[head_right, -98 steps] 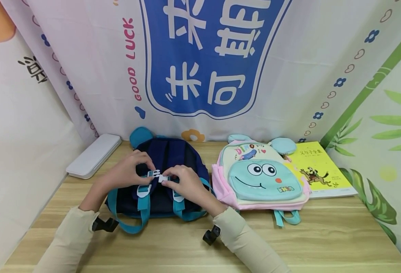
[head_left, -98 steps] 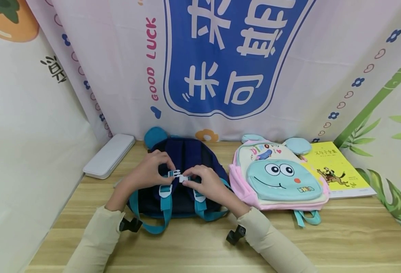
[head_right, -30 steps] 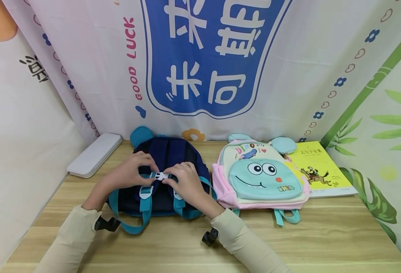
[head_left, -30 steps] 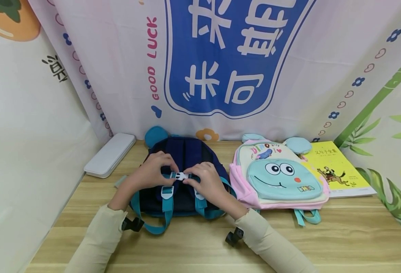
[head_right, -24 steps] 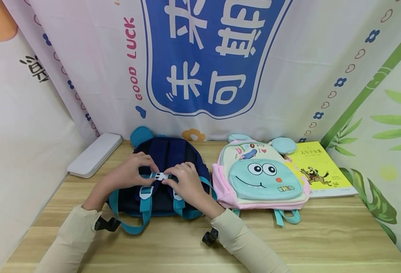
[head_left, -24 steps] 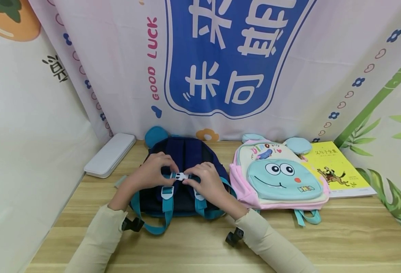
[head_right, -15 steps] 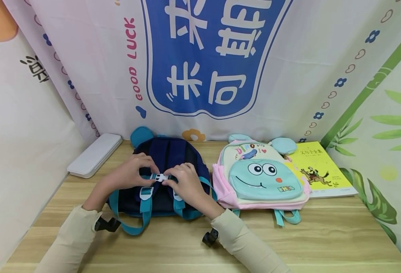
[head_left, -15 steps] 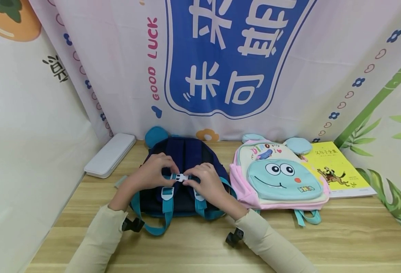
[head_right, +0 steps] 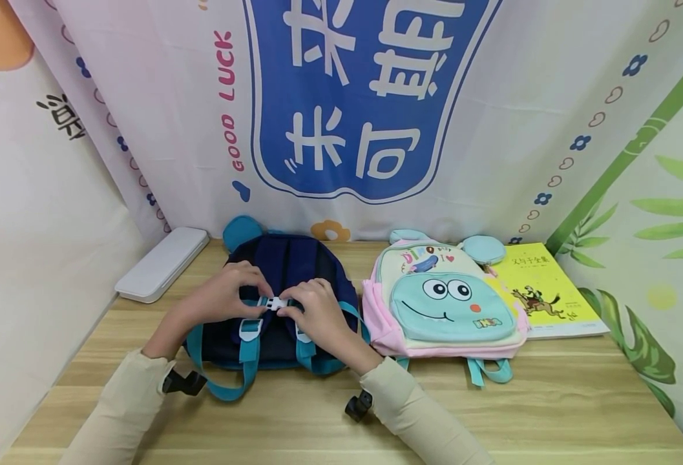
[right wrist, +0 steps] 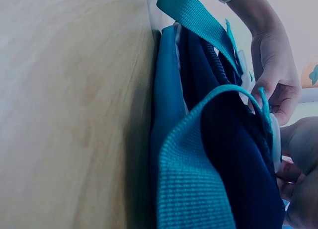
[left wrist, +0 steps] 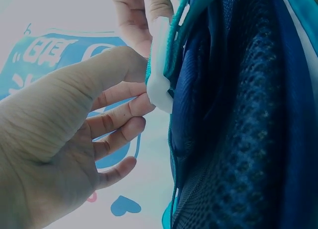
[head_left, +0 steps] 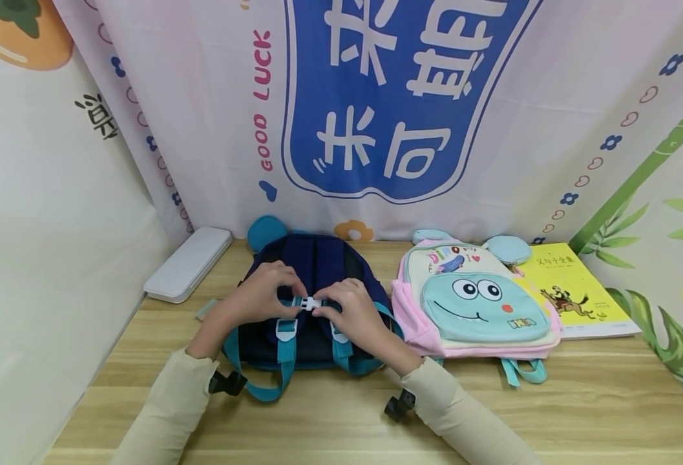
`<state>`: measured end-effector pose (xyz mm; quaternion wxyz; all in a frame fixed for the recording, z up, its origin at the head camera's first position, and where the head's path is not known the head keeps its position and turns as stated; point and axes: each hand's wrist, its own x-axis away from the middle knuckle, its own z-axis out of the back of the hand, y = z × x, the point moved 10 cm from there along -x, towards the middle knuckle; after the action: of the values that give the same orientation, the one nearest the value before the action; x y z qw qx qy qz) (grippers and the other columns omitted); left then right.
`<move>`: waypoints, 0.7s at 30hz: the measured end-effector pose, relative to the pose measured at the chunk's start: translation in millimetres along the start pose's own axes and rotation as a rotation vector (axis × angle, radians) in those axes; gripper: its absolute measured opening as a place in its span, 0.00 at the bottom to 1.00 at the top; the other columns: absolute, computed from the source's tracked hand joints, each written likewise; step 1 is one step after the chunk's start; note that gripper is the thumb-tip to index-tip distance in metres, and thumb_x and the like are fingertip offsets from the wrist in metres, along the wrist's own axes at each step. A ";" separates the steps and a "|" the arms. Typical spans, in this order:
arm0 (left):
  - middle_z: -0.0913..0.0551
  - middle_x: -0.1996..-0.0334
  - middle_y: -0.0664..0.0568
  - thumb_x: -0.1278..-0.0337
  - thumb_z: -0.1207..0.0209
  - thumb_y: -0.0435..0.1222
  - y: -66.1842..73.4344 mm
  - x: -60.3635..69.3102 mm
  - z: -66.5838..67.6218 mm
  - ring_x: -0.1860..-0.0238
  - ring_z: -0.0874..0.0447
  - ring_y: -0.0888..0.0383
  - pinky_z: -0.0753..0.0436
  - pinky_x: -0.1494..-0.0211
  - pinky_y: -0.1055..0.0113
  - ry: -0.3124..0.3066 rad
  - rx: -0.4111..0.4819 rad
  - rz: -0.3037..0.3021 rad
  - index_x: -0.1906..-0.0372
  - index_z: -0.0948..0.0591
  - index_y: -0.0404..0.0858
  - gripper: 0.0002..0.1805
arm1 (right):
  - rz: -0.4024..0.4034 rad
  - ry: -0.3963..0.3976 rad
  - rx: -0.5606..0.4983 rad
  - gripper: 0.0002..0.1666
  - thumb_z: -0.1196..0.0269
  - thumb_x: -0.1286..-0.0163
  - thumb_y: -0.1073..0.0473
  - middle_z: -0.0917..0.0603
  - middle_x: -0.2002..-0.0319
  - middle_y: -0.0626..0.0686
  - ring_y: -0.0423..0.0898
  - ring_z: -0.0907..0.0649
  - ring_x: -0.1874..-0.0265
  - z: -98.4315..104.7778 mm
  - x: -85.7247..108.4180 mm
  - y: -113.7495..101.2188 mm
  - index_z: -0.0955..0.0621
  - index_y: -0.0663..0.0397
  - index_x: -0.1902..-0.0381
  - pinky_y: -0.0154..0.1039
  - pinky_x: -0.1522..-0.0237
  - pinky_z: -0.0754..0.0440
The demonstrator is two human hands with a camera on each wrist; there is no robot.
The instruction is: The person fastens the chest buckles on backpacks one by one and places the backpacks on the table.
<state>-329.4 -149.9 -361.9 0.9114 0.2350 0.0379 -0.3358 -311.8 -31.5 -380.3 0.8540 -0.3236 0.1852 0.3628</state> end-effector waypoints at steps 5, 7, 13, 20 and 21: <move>0.14 0.66 0.58 0.53 0.24 0.36 0.7 -0.3 -1.1 0.58 0.22 0.54 0.26 0.46 0.50 0.000 -0.006 -0.006 0.64 0.10 0.45 0.09 | 0.002 -0.001 0.001 0.12 0.27 0.38 0.56 0.10 0.61 0.48 0.45 0.15 0.60 -1.2 0.4 0.2 0.12 0.52 0.57 0.50 0.37 0.25; 0.14 0.66 0.58 0.53 0.24 0.36 0.4 -0.3 -1.7 0.58 0.22 0.54 0.26 0.47 0.51 -0.001 0.000 -0.006 0.64 0.11 0.45 0.09 | 0.001 0.000 0.000 0.12 0.27 0.38 0.55 0.10 0.61 0.48 0.45 0.15 0.60 -1.3 0.7 0.3 0.12 0.52 0.57 0.50 0.37 0.25; 0.14 0.66 0.58 0.52 0.25 0.35 -0.9 -0.5 -3.2 0.58 0.22 0.55 0.23 0.51 0.56 -0.008 0.026 -0.005 0.64 0.11 0.45 0.09 | -0.003 -0.006 -0.008 0.13 0.27 0.38 0.55 0.10 0.61 0.49 0.45 0.15 0.59 -2.3 1.4 0.2 0.11 0.52 0.57 0.50 0.37 0.24; 0.13 0.66 0.58 0.52 0.25 0.35 -2.6 -0.1 -3.9 0.58 0.21 0.55 0.21 0.51 0.56 -0.019 0.033 0.015 0.63 0.10 0.44 0.09 | 0.003 -0.003 -0.009 0.12 0.27 0.38 0.55 0.10 0.60 0.49 0.45 0.14 0.59 -2.7 1.8 -0.1 0.11 0.52 0.57 0.50 0.37 0.24; 0.13 0.66 0.58 0.51 0.25 0.35 -3.0 0.0 -4.1 0.58 0.21 0.55 0.21 0.51 0.57 -0.022 0.036 0.018 0.63 0.10 0.44 0.09 | 0.004 -0.003 -0.010 0.12 0.27 0.38 0.55 0.10 0.60 0.49 0.45 0.14 0.59 -2.8 1.9 -0.1 0.11 0.52 0.57 0.50 0.38 0.24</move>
<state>-330.9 -150.0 -366.8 0.9104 0.2479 0.0198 -0.3306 -310.8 -32.5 -383.3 0.8521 -0.3268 0.1827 0.3657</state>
